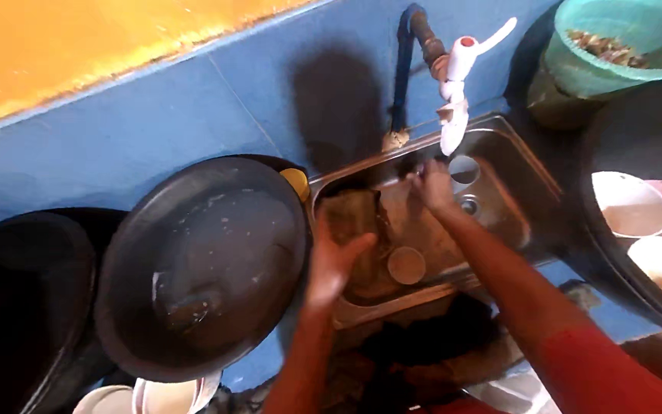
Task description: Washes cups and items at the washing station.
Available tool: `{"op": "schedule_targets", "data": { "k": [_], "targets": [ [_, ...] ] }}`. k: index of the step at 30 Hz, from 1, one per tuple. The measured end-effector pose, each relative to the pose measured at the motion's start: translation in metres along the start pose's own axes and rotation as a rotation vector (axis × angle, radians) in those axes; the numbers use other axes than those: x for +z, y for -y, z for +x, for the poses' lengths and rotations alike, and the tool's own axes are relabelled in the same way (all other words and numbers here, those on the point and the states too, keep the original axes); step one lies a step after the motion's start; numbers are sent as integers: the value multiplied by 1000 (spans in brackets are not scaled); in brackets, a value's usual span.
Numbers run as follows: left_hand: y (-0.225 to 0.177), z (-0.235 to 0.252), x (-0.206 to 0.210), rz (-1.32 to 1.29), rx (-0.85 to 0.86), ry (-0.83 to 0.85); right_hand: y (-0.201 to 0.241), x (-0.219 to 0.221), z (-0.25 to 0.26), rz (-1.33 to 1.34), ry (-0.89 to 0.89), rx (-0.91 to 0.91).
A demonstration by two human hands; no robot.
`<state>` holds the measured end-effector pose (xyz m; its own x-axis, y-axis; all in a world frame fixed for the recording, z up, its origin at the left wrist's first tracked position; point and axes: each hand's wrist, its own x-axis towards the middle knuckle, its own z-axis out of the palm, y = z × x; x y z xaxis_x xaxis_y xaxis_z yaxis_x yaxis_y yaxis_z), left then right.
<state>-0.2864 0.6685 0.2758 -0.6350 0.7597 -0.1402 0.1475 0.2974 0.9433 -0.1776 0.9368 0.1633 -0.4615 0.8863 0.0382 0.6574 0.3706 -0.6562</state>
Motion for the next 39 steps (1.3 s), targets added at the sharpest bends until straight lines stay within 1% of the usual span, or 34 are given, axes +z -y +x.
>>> {"op": "schedule_targets", "data": {
  "k": [1,2,3,4,5,7,8,9,10,12,13,15,16,17,18,19,20,21,22,23,24,26,27,29,30,31,32,33,34,36,37,38,39],
  "targets": [
    [-6,-2,-23,100,86,-103,-5,4,11,-80,-3,10],
    [-7,-1,-46,201,127,-203,-10,10,18,-161,21,28],
    [-5,5,-66,297,130,-298,-15,17,24,-238,73,50],
    [0,13,-84,377,89,-359,-19,25,30,-298,132,70],
    [8,24,-100,445,22,-379,-22,32,33,-334,196,86],
    [27,44,-123,593,-131,-333,-19,36,30,-403,337,105],
    [34,48,-129,671,-176,-294,-12,32,23,-445,406,105],
    [36,49,-129,744,-166,-273,-7,28,19,-444,439,102],
    [35,45,-124,802,-99,-274,-6,26,18,-390,427,96],
    [22,29,-99,870,111,-269,-9,20,10,-149,339,90],
    [13,22,-79,868,199,-232,-5,13,1,-10,296,113],
    [10,14,-28,865,332,-79,5,5,-26,248,227,220],
    [22,15,-2,877,452,-2,9,5,-40,350,219,280],
    [40,19,24,881,614,42,15,6,-54,445,243,339],
    [56,23,45,887,725,94,18,8,-66,520,291,391],
    [66,27,62,911,770,150,20,9,-77,567,347,420],
    [72,30,75,950,758,197,23,11,-85,589,404,435],
    [71,30,82,988,675,255,25,12,-91,598,450,449],
    [66,29,85,986,525,335,26,13,-96,578,467,459],
    [63,30,87,930,357,396,29,12,-101,525,449,444],
    [62,31,88,819,185,421,35,8,-104,460,424,405],
    [69,30,87,429,-130,425,43,-2,-108,357,379,302],
    [74,29,86,154,-291,443,41,-2,-108,379,345,258],
    [80,22,91,-404,-587,427,24,7,-108,572,249,233],
    [75,20,93,-557,-688,404,16,11,-105,653,192,241],
    [65,18,92,-587,-687,389,10,9,-98,692,113,247],
    [54,14,84,-497,-565,385,5,3,-87,634,29,223],
    [40,10,69,-320,-393,374,-2,-4,-72,518,-47,165],
    [22,3,50,-124,-247,312,-8,-16,-57,381,-87,121],
    [-3,-12,5,196,-33,65,-24,-34,-24,106,-114,76],
    [-8,-16,-18,334,29,-75,-34,-38,-8,-24,-109,79],
    [-7,-17,-42,456,59,-205,-42,-39,4,-126,-73,107],
    [-1,-16,-65,567,51,-292,-49,-38,12,-205,-19,137]
  ]
}}
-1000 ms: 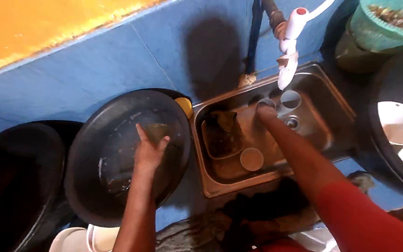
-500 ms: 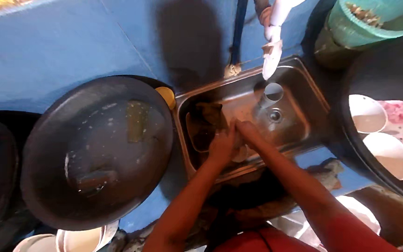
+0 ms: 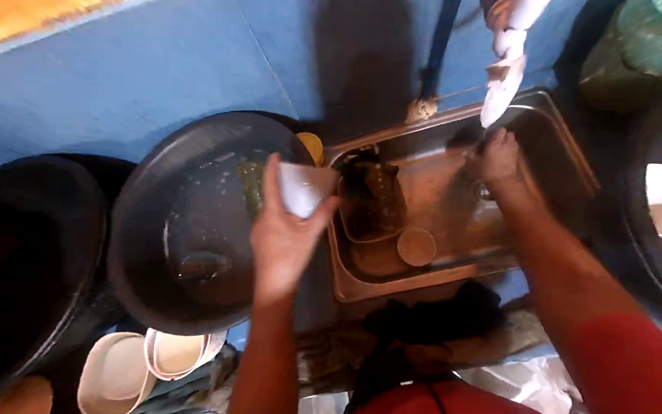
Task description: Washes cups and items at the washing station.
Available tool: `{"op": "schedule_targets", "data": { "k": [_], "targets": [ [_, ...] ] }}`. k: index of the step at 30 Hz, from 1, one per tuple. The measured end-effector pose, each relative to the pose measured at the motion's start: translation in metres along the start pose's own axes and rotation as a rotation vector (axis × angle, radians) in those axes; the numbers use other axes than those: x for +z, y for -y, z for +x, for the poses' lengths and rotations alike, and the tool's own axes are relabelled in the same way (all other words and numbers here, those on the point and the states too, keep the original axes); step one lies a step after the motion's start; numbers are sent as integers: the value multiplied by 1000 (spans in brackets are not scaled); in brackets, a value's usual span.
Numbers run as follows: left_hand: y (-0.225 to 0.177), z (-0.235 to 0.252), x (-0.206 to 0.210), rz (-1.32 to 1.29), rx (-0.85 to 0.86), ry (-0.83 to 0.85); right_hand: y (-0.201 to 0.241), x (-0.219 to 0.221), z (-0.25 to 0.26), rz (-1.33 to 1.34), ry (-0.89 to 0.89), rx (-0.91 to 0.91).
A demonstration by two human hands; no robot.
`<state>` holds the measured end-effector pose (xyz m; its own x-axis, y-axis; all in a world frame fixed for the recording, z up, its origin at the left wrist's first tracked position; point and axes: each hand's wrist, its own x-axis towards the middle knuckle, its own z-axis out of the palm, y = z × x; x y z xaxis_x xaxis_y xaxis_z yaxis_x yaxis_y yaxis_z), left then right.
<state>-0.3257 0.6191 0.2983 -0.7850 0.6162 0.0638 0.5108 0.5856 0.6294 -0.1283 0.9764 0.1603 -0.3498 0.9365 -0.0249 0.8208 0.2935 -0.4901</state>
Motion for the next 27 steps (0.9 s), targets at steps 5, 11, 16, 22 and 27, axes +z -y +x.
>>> {"op": "schedule_targets", "data": {
  "k": [5,11,16,22,27],
  "targets": [
    [59,22,-24,370,-74,14,0,-5,-12,50,172,117],
    [-20,-3,67,289,413,90,35,-10,-81,658,59,198],
    [-62,-10,155,259,622,448,62,-1,-135,770,237,174],
    [-65,-2,164,187,274,769,51,5,-137,634,307,68],
    [-27,11,138,-215,-73,921,59,19,-133,539,280,-97]
  ]
}}
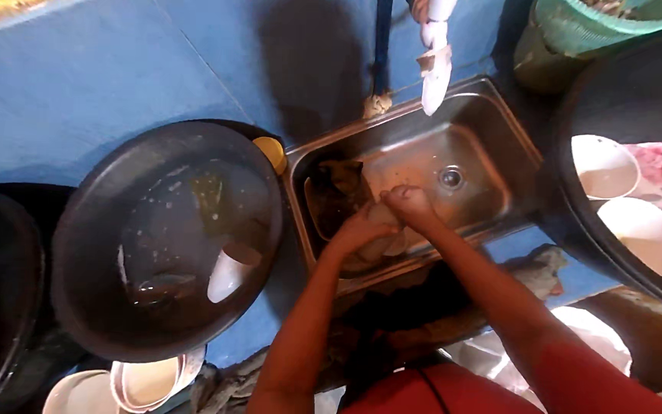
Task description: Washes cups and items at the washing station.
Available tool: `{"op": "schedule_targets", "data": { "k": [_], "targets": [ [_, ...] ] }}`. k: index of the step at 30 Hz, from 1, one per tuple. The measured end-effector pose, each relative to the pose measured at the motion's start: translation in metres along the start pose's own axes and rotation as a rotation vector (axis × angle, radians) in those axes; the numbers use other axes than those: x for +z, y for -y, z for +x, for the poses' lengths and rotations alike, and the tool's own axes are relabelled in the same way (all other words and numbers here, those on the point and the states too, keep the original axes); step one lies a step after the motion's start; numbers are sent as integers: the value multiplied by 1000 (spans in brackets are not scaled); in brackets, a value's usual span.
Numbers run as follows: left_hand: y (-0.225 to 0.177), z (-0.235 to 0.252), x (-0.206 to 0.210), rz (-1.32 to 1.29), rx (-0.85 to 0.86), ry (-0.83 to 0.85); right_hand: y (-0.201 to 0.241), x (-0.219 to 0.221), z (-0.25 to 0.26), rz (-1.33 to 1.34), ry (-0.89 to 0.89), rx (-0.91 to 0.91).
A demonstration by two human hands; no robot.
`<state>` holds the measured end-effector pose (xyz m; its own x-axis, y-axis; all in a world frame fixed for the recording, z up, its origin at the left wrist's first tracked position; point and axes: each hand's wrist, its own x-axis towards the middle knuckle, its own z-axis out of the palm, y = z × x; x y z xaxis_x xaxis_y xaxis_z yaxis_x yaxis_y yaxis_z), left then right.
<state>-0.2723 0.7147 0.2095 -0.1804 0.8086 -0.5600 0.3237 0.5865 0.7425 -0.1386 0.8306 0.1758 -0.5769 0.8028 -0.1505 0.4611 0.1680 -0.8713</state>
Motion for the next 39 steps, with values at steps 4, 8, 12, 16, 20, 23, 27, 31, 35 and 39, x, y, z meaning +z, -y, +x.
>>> {"op": "schedule_targets", "data": {
  "k": [4,8,12,16,20,23,27,31,35,39],
  "targets": [
    [53,-23,-21,-199,-101,-74,-2,-23,24,-102,-159,45],
    [85,-36,-20,-228,-134,-164,-29,-17,56,-472,100,-57],
    [87,-40,-17,-298,-128,-282,-27,0,61,-649,118,-161],
    [90,-42,-14,-399,-116,-349,3,6,20,-543,-36,-179],
    [92,-39,-2,-519,-118,-383,-30,33,-9,-552,346,-70],
    [91,-31,7,-612,-96,-375,-63,49,-14,-593,538,-67],
    [91,-17,19,-785,-84,-382,-90,56,-5,-518,558,-171],
    [85,-8,19,-823,-88,-418,-28,30,-31,-142,414,96],
    [78,-1,35,-827,4,-426,27,59,-73,63,107,-90],
    [59,-4,53,-575,41,-421,30,85,-53,-95,2,-103]
  ]
}}
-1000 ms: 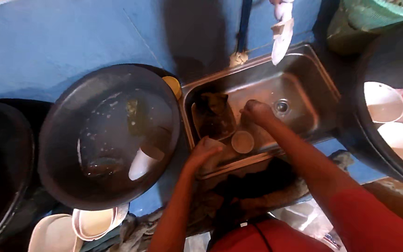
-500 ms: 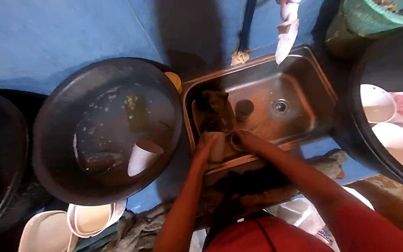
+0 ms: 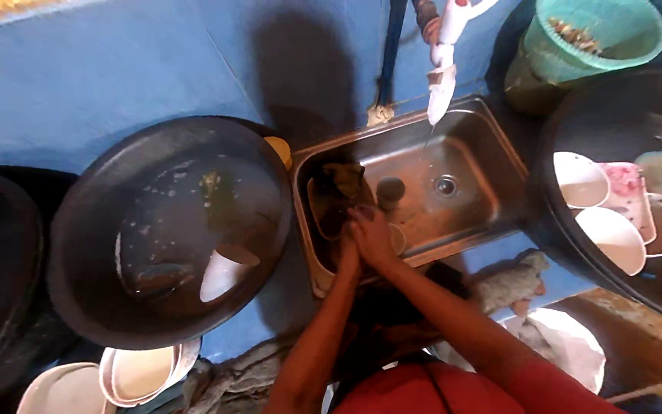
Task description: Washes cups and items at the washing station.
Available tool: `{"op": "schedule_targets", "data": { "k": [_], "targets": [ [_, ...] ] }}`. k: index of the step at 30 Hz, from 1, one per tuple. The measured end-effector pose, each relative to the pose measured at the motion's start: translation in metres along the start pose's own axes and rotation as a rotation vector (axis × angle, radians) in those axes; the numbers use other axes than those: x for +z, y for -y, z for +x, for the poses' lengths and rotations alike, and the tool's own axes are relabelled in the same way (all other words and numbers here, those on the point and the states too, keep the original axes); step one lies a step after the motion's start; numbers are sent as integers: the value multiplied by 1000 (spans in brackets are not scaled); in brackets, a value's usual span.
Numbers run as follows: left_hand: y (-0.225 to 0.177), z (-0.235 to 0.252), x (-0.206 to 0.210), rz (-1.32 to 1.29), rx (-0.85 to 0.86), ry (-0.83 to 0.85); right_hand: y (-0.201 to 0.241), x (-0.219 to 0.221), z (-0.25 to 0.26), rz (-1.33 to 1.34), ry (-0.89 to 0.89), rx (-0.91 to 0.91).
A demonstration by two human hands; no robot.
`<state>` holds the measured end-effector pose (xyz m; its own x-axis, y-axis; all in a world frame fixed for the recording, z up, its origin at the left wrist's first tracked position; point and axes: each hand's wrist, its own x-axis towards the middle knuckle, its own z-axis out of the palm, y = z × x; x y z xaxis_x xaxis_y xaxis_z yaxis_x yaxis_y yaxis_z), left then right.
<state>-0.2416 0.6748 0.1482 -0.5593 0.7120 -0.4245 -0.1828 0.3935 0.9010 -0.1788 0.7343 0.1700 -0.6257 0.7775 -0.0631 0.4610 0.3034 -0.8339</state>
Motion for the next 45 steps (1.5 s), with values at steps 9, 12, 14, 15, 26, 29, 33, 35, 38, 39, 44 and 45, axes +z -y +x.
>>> {"op": "schedule_targets", "data": {
  "k": [9,12,14,15,26,29,33,35,38,39,44,45],
  "targets": [
    [-1,-7,-13,-847,-391,314,-14,-34,37,251,313,216],
    [1,-6,-14,-884,-388,376,-22,-34,35,436,308,188],
    [-13,-7,-14,-632,-366,272,-30,-36,39,441,340,176],
    [-23,-8,-13,-457,-312,218,-31,-38,43,423,332,160],
    [-131,-45,-130,713,422,-720,-68,-58,118,-653,403,95],
    [-123,-45,-135,887,503,-709,-86,-58,113,-737,455,31],
    [-100,-35,-61,941,683,-382,-83,-87,89,-225,160,168],
    [-70,-24,-14,1025,747,-137,-63,-89,68,36,50,264],
    [-45,-14,33,1161,658,86,-43,-72,40,253,45,367],
    [-45,-12,38,1186,584,103,-40,-66,36,266,46,413],
    [-52,-12,18,389,-59,200,-13,-64,28,135,21,367],
    [-44,-13,13,47,-169,215,-12,-64,27,188,16,331]
  ]
}}
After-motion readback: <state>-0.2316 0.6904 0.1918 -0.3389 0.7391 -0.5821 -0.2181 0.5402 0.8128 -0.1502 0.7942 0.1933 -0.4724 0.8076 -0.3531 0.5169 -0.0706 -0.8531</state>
